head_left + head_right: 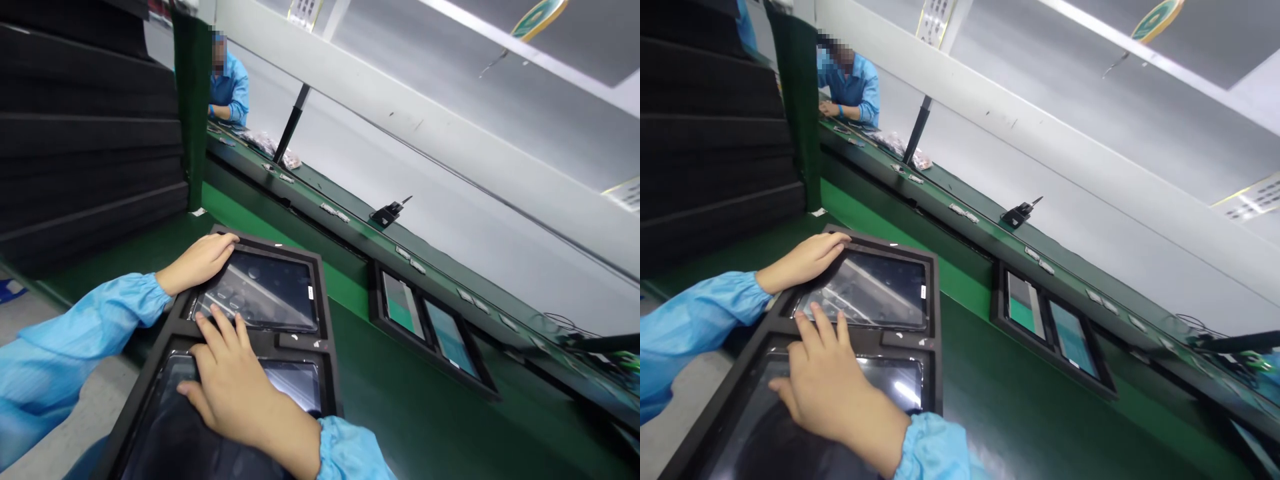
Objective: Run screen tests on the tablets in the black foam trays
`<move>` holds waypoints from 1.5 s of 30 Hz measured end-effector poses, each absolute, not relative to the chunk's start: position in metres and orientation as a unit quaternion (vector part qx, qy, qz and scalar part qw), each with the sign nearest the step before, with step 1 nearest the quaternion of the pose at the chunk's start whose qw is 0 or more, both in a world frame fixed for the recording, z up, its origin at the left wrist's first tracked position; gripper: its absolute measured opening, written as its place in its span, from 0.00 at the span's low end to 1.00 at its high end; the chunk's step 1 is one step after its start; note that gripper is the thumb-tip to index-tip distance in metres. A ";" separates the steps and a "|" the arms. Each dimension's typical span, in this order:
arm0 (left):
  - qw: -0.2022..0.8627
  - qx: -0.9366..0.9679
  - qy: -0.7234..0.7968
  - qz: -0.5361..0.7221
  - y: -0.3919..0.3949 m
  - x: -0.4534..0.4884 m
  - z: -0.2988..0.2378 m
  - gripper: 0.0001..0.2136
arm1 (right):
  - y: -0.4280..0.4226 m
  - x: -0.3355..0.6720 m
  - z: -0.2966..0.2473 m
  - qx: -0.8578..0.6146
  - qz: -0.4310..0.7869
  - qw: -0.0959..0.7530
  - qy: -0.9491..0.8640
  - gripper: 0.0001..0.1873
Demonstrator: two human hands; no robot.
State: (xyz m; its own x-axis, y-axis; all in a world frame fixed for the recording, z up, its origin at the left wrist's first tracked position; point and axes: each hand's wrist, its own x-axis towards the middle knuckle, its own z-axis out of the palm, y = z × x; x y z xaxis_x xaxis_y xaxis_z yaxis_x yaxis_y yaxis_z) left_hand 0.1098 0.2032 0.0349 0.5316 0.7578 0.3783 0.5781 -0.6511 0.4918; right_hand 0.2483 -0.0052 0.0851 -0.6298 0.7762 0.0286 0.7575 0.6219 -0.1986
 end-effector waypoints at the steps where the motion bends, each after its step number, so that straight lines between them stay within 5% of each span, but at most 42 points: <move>1: 0.154 0.862 0.385 0.290 0.204 0.109 0.034 0.18 | -0.006 0.250 0.087 -0.427 0.089 0.057 -0.898 0.26; 14: 0.100 0.899 0.361 0.227 0.207 0.108 0.027 0.16 | -0.006 0.276 0.099 -0.466 0.099 0.139 -0.868 0.15; 21: 0.063 0.914 0.354 0.188 0.210 0.109 0.029 0.15 | 0.012 0.384 0.126 -0.697 -0.006 0.070 -0.713 0.10; 28: 0.051 0.918 0.354 0.173 0.207 0.109 0.034 0.14 | 0.018 0.411 0.133 -0.604 0.020 -0.044 -0.795 0.23; 34: 0.053 0.917 0.357 0.167 0.206 0.110 0.034 0.14 | 0.031 0.402 0.136 -0.569 0.010 -0.105 -0.815 0.21; 39: 0.052 0.917 0.361 0.160 0.204 0.110 0.039 0.14 | 0.031 0.399 0.134 -0.576 0.027 -0.095 -0.811 0.15; 45: 0.059 0.915 0.362 0.169 0.206 0.110 0.037 0.16 | 0.026 0.404 0.130 -0.606 0.052 -0.005 -0.794 0.24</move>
